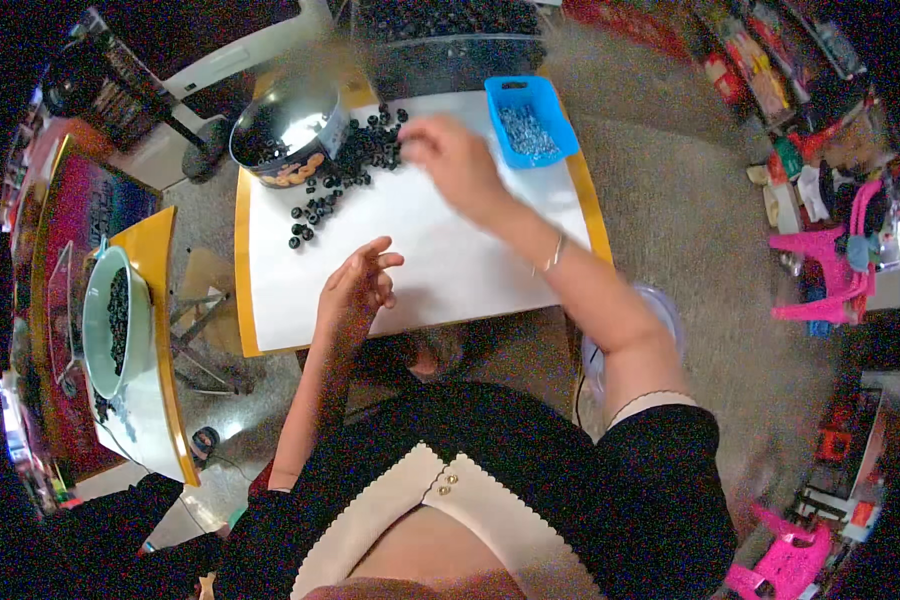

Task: Assembling small black plastic grommets or bushings.

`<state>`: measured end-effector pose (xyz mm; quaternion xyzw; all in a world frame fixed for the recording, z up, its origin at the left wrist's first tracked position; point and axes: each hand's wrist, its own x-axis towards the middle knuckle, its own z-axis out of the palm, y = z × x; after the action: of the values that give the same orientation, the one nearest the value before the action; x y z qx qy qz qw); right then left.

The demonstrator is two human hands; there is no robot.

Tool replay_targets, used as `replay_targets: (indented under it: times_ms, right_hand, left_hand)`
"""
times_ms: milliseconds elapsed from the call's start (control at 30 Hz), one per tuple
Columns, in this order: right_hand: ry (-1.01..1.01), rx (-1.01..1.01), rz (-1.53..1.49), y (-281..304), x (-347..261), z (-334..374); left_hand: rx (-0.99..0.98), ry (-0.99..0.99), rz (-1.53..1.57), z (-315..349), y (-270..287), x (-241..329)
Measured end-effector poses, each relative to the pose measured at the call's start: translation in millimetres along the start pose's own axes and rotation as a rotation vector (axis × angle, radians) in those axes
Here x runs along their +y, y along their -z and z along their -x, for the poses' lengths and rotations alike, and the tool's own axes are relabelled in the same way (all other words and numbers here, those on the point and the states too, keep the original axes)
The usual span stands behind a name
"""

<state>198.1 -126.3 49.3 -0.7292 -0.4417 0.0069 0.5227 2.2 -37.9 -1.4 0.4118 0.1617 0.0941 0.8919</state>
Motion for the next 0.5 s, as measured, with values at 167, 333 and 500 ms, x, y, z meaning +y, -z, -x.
replay_targets:
  times_ms: [167,333,500]
  right_hand:
    - [0.280,0.203,0.363,21.6,52.6,-151.4]
    - [0.141,0.223,0.543,28.8,79.9,-230.0]
    - [0.497,0.050,0.414,-19.4,54.0,-163.8]
  left_hand:
    - [0.107,0.072,-0.037,2.8,14.9,0.5]
    - [0.147,0.076,-0.038,2.4,12.6,4.1]
    - [0.228,-0.001,-0.125,8.7,28.8,14.2]
